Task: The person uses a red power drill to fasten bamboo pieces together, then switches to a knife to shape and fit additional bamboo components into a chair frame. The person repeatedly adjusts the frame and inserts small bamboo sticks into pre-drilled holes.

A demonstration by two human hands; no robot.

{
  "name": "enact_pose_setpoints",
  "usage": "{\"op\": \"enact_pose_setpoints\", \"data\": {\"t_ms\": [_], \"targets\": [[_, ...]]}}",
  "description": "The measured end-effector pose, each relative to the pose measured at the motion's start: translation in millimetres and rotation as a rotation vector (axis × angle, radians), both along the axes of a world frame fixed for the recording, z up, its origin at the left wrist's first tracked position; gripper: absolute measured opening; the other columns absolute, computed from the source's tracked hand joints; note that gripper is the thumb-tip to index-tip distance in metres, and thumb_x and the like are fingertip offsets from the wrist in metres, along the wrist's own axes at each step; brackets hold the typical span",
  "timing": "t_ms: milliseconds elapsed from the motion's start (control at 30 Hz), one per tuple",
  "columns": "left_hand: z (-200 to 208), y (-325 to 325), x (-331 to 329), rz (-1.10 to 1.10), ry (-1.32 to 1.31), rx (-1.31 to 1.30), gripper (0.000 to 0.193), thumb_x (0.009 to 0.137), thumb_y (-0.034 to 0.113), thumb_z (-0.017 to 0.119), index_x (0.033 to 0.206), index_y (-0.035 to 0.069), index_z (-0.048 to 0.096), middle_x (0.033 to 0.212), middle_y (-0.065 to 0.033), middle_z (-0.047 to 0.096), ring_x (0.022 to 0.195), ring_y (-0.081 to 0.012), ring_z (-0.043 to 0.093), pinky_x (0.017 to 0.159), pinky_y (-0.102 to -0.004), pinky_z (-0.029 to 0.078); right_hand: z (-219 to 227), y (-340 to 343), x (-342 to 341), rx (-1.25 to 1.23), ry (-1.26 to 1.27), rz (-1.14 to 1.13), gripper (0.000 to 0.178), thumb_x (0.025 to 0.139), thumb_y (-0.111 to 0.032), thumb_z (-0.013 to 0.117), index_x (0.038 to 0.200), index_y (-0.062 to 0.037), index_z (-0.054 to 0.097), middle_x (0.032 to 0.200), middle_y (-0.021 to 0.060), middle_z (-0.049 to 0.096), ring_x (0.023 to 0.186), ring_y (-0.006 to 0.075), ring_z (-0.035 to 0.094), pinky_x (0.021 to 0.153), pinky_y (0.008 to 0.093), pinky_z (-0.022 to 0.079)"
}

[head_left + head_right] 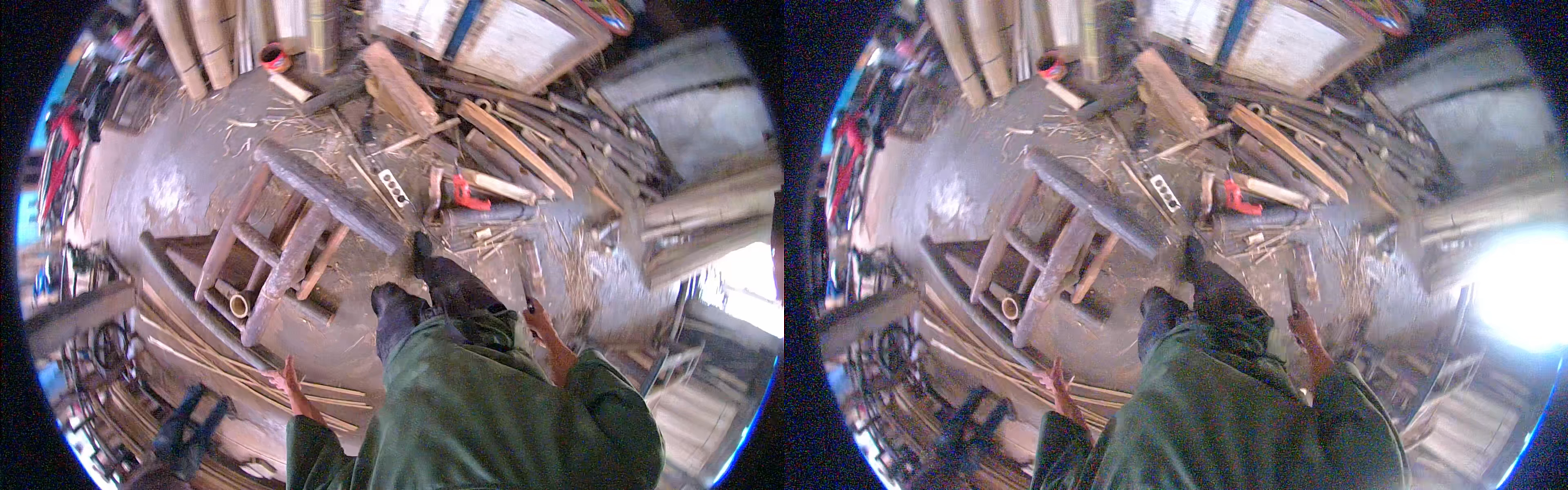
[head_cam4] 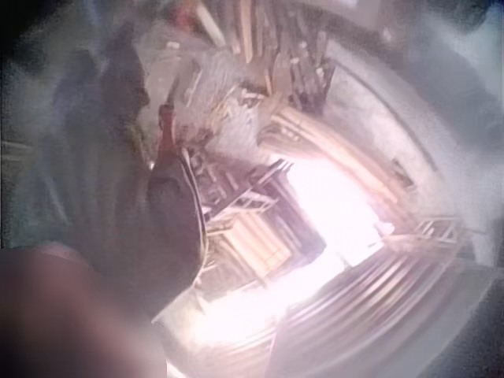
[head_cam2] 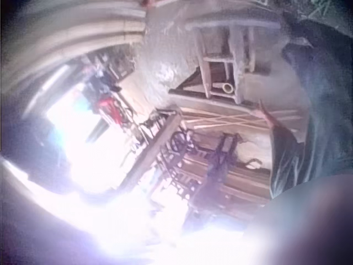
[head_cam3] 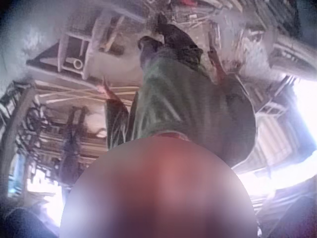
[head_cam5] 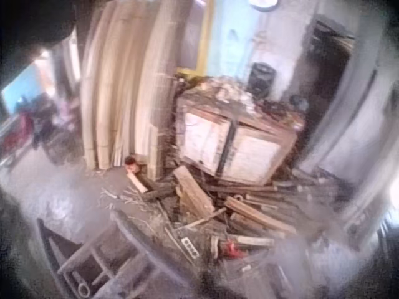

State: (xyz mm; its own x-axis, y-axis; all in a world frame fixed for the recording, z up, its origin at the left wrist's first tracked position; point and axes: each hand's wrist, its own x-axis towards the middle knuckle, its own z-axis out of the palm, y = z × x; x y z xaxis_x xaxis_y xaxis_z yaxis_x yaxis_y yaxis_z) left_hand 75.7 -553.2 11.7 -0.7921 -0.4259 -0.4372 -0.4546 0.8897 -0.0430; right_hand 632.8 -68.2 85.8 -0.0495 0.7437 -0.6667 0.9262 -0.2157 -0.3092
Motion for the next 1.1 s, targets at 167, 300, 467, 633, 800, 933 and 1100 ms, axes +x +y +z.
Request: {"op": "enact_pose_setpoints", "data": {"t_ms": [167,300,467,633,800,933,1100], "targets": [[-46.3,-92.8,-3.7,0.076,0.153,0.841,0.121,0.065,0.040,0.083,0.146,-0.001,0.003,0.140,-0.0242,0.034,0.121,-0.0363,0.044,0.100,-0.0440,0.041,-45.2,-100.0,-12.1,-0.085,0.082,-0.135,0.042,0.082,-0.026,0.063,0.121,-0.0136,0.054,0.074,0.0107,0.063,0.062,0.0216,0.059,0.055,0.0385,0.047],[-16.5,-43.5,-2.9,0.197,-0.094,0.959,0.102,0.068,0.031,0.083,0.139,-0.001,0.017,0.131,-0.0227,0.042,0.111,-0.0312,0.050,0.093,-0.0428,0.046,-65.2,-201.1,5.5,0.133,0.078,0.019,0.048,0.080,-0.030,0.067,0.123,-0.0126,0.053,0.092,0.0147,0.067,0.082,0.0317,0.065,0.070,0.0423,0.050],[-17.4,-51.5,-6.5,0.329,-0.069,0.951,0.086,0.070,0.034,0.082,0.129,0.002,0.028,0.119,-0.0190,0.051,0.093,-0.0290,0.057,0.080,-0.0463,0.052,-61.7,-263.6,12.6,-0.114,0.142,-0.177,0.054,0.079,-0.035,0.067,0.128,-0.0193,0.052,0.109,0.0176,0.065,0.101,0.0385,0.061,0.082,0.0451,0.049],[-7.4,-56.2,3.9,0.282,-0.128,0.986,0.083,0.070,0.034,0.081,0.127,0.003,0.030,0.115,-0.0173,0.055,0.092,-0.0288,0.058,0.076,-0.0450,0.054,-65.8,-303.8,39.3,0.009,0.172,-0.332,0.048,0.080,-0.033,0.062,0.124,-0.0181,0.053,0.104,0.0203,0.065,0.096,0.0385,0.063,0.080,0.0463,0.049],[-25.4,-63.8,-2.5,0.360,-0.236,0.934,0.077,0.073,0.040,0.077,0.131,0.009,0.036,0.117,-0.0121,0.056,0.094,-0.0296,0.059,0.077,-0.0480,0.053,-35.6,-302.8,31.7,0.017,0.087,-0.484,0.047,0.077,-0.031,0.060,0.122,-0.0159,0.054,0.097,0.0212,0.065,0.091,0.0385,0.064,0.075,0.0457,0.050],[-5.6,-43.1,-2.9,0.323,-0.370,0.721,0.078,0.081,0.047,0.067,0.139,0.006,0.033,0.124,-0.0106,0.053,0.105,-0.0307,0.054,0.087,-0.0520,0.047,-63.3,-325.7,63.9,0.170,0.136,-0.511,0.049,0.078,-0.031,0.061,0.122,-0.0123,0.054,0.097,0.0212,0.065,0.091,0.0381,0.064,0.075,0.0445,0.050],[-51.1,-51.6,19.5,-0.397,0.481,-0.057,0.075,0.084,0.044,0.064,0.138,0.004,0.032,0.126,-0.0136,0.051,0.108,-0.0330,0.053,0.093,-0.0517,0.043,-62.9,-268.6,83.7,0.087,0.128,-0.461,0.056,0.081,-0.021,0.063,0.133,-0.0084,0.048,0.080,0.0073,0.062,0.066,0.0178,0.059,0.064,0.0319,0.050]]}}
